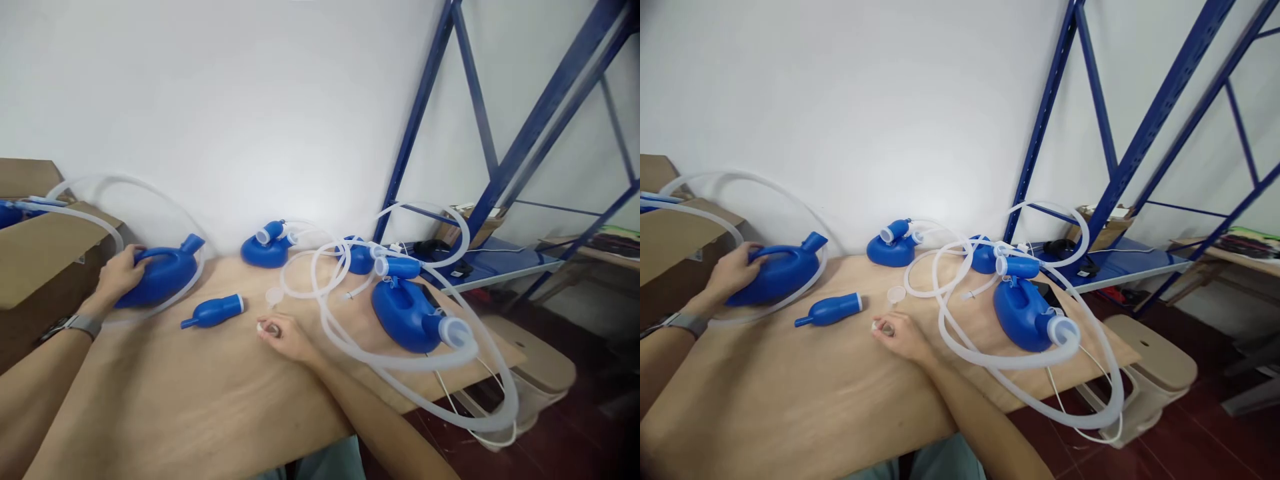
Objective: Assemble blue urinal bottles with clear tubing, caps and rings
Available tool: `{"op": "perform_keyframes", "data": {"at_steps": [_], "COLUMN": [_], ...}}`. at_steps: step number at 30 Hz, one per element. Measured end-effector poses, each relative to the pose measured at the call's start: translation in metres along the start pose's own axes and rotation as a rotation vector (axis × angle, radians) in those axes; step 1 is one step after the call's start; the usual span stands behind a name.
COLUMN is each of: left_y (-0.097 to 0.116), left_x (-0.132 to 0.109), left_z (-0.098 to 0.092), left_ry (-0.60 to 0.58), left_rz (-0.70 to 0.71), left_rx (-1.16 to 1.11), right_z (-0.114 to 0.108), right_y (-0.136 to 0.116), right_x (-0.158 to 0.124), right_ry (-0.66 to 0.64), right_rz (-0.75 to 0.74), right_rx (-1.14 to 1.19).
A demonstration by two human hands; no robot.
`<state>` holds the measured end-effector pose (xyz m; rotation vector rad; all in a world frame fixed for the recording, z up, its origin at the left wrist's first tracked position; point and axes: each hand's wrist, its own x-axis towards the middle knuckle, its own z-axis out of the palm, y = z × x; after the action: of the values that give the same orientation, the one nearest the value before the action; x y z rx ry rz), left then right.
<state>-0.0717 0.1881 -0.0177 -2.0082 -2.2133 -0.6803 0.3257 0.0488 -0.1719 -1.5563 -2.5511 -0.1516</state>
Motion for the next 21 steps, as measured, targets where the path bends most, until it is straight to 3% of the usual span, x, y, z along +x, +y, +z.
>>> {"op": "perform_keyframes", "data": {"at_steps": [1, 5, 6, 9, 13, 16, 21], "left_y": [0.011, 0.057, 0.066, 0.083, 0.094, 0.105, 0.122], "left_x": [-0.009, -0.064, -0.081, -0.132, -0.184, -0.202, -0.205], "left_z": [-0.010, -0.058, -0.069, -0.085, -0.067, -0.044, -0.025], "left_ry": [0.034, 0.390, 0.403, 0.240, -0.085, -0.222, -0.246], "left_rz": [0.050, 0.293, 0.343, 0.454, 0.447, 0.382, 0.400], "left_rx": [0.029, 0.113, 0.088, -0.107, -0.330, -0.384, -0.427], "right_z": [-0.002, -0.014, -0.019, -0.032, -0.046, -0.050, -0.050], "right_y": [0.002, 0.016, 0.020, 0.032, 0.034, 0.027, 0.019], "right_x": [0.001, 0.003, 0.003, 0.003, -0.003, -0.007, -0.012], "right_ry": [-0.024, 0.022, 0.059, 0.150, 0.124, 0.111, 0.151], "right_rz": [0.049, 0.295, 0.372, 0.490, 0.363, 0.225, 0.207], "right_rx": [0.089, 0.363, 0.405, 0.472, 0.483, 0.436, 0.361]}}
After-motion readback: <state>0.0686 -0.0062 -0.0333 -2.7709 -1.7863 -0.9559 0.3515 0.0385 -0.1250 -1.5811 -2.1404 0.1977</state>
